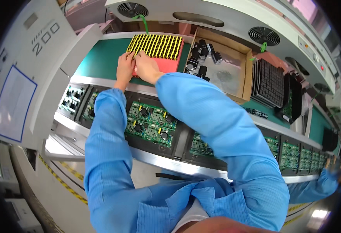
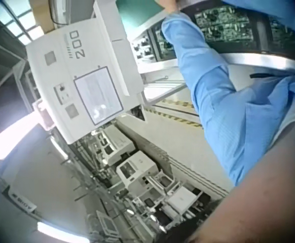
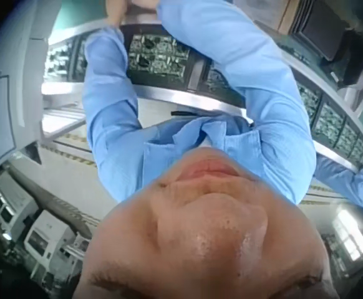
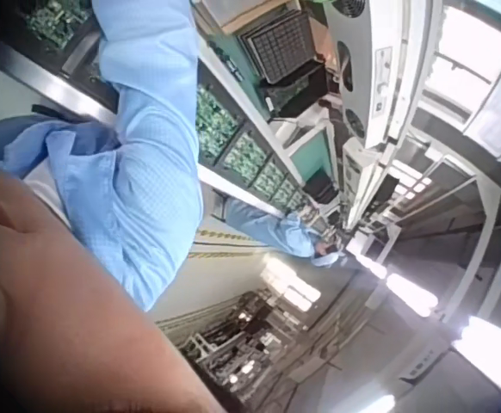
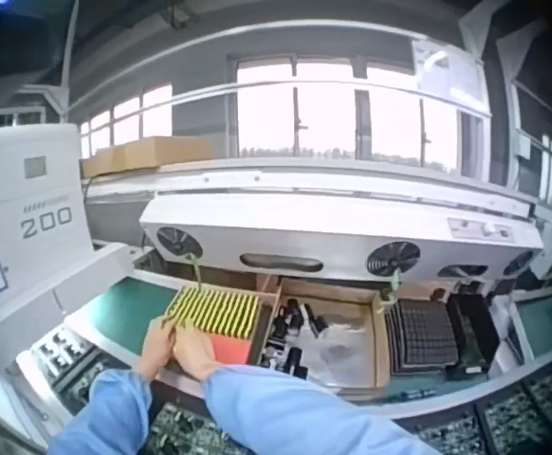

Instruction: The recorder is manually placing electronic components into designated slots on several printed circuit boards as they move along an assembly line.

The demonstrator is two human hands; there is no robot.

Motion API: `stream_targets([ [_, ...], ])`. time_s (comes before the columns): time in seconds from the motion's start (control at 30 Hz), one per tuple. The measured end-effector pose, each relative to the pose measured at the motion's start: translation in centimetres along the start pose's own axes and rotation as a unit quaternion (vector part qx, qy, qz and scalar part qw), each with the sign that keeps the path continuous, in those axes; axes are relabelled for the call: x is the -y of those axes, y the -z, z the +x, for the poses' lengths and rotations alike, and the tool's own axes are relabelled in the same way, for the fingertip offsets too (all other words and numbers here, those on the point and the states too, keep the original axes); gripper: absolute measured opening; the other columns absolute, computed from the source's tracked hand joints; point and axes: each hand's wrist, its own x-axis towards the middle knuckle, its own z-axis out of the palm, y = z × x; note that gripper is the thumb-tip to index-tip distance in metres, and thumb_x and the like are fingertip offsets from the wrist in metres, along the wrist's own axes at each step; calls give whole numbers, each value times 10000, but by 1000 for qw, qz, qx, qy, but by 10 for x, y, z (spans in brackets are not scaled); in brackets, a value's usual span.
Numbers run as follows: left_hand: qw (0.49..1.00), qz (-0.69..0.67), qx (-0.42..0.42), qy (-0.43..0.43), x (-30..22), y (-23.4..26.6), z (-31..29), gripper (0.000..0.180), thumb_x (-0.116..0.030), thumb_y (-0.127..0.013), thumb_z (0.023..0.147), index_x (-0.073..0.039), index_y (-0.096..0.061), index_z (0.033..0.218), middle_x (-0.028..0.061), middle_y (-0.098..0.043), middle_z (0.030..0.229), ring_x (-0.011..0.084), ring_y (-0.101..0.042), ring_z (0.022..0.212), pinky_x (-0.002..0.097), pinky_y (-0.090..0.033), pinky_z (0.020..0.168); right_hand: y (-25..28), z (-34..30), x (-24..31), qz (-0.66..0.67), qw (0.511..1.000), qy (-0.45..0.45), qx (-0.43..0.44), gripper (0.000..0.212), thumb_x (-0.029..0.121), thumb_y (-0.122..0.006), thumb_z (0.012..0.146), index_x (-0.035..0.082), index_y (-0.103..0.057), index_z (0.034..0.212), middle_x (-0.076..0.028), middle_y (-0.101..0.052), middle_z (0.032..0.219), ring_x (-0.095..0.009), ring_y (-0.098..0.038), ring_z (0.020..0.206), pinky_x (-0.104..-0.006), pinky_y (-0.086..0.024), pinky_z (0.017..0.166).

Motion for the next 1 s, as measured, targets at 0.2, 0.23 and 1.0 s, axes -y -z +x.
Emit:
stream_targets([
  [0.2, 997, 4, 7, 76, 3, 15, -10, 384, -64, -641, 929, -86, -652, 1312, 130, -613, 1262, 345, -599, 1120, 433, -511, 967, -53, 23, -5, -103, 992, -15, -71, 175, 37, -622, 868, -46, -636, 1022, -173, -554, 1115, -336, -697, 877, -419, -616, 711],
  [0.23, 997, -18, -1, 79, 2, 15, -11, 357, -42, -639, 920, -67, -651, 1276, 143, -608, 1253, 351, -597, 1113, 433, -507, 966, -56, 24, -6, -144, 986, 6, -81, 145, 49, -607, 880, -26, -652, 996, -139, -569, 1078, -298, -705, 823, -389, -616, 661],
  [1.0, 984, -55, -34, 165, 12, 12, -9, 248, -176, -758, 887, -41, -698, 1086, 143, -623, 1091, 340, -653, 972, 409, -540, 844, 81, -101, 52, 428, 901, -61, 41, 239, 136, -807, 868, 32, -673, 1037, -32, -615, 871, -103, -552, 708, -293, -467, 638],
])
